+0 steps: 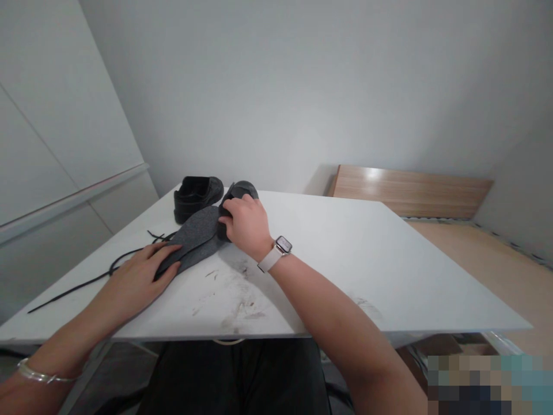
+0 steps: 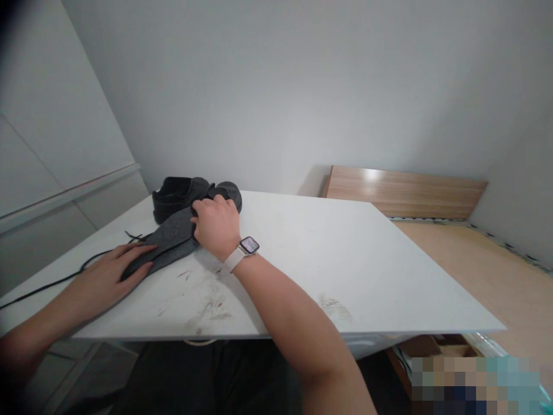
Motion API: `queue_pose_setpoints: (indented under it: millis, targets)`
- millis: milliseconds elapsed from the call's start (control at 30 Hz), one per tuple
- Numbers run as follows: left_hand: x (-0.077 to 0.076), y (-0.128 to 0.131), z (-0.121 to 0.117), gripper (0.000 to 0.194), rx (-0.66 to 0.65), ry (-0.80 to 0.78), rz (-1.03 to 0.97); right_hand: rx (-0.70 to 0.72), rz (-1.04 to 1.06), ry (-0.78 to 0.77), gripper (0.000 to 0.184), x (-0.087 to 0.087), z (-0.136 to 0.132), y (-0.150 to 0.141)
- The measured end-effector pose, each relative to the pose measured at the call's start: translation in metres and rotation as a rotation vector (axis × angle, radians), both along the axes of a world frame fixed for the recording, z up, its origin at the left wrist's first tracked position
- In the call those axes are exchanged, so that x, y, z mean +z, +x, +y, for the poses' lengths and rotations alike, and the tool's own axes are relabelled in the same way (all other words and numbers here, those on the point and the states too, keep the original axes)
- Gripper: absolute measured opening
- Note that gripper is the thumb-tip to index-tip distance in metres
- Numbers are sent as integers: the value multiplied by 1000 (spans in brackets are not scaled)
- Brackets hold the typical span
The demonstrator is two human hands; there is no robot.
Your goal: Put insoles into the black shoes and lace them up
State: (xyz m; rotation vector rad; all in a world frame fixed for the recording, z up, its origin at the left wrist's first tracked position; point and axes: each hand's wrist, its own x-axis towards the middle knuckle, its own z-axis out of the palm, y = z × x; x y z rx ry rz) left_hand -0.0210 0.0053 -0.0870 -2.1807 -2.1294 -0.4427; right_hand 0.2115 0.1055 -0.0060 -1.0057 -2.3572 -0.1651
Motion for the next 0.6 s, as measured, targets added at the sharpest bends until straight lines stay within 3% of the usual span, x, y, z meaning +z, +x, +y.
queue_pose_setpoints:
  millis: [300,467,600]
  targets:
    - [-11,4,-2,61,38,71,19,2,-22,37,12,-32,50,-33]
    - [-15,2,0,59,47,83,12,-3,-17,-3,17,-42,53,-37]
    - [-6,8,-5,50,92,136,48,-21,37,47,35,-34,40,-33]
